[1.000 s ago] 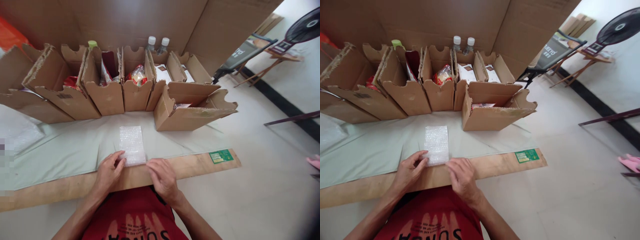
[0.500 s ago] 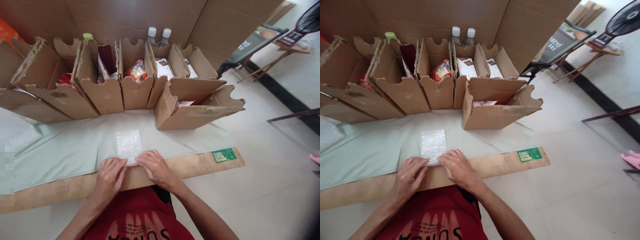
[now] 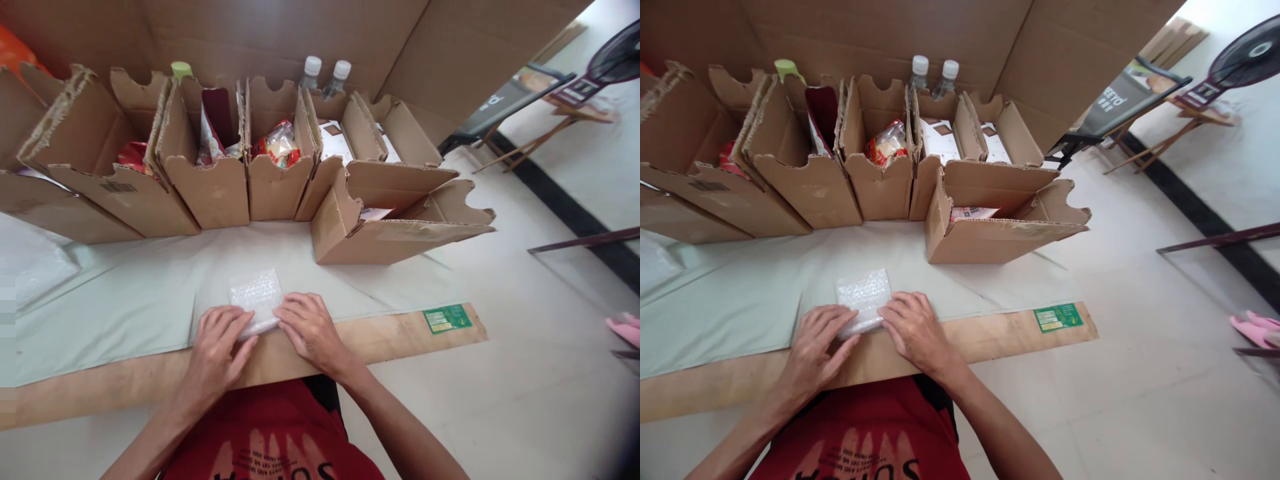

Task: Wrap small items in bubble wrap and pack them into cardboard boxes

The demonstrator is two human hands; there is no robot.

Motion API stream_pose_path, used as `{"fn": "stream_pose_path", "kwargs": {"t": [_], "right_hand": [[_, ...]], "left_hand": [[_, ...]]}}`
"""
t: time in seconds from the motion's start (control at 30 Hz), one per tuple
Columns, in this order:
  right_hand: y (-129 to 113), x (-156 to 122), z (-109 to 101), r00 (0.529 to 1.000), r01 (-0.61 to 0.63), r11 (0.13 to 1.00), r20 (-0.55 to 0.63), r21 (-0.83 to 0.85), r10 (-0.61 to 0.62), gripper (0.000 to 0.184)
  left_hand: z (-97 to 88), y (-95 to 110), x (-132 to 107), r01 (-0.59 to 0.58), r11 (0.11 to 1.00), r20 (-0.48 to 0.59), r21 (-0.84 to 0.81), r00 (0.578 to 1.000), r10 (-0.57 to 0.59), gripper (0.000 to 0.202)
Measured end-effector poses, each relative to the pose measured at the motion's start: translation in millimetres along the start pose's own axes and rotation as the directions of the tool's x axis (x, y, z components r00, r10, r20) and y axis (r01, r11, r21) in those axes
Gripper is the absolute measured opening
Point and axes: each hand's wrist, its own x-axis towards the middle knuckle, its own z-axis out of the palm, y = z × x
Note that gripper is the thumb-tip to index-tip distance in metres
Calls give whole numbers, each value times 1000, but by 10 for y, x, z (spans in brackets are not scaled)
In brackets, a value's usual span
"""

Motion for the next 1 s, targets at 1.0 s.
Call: {"fn": "stream_pose_path", "kwargs": {"t": [1.0], "right_hand": [[-259, -394, -260, 810, -495, 380, 256, 781, 527, 51]], "left_hand": [[119, 475, 107, 708, 90, 509, -701, 584, -632, 49]]}}
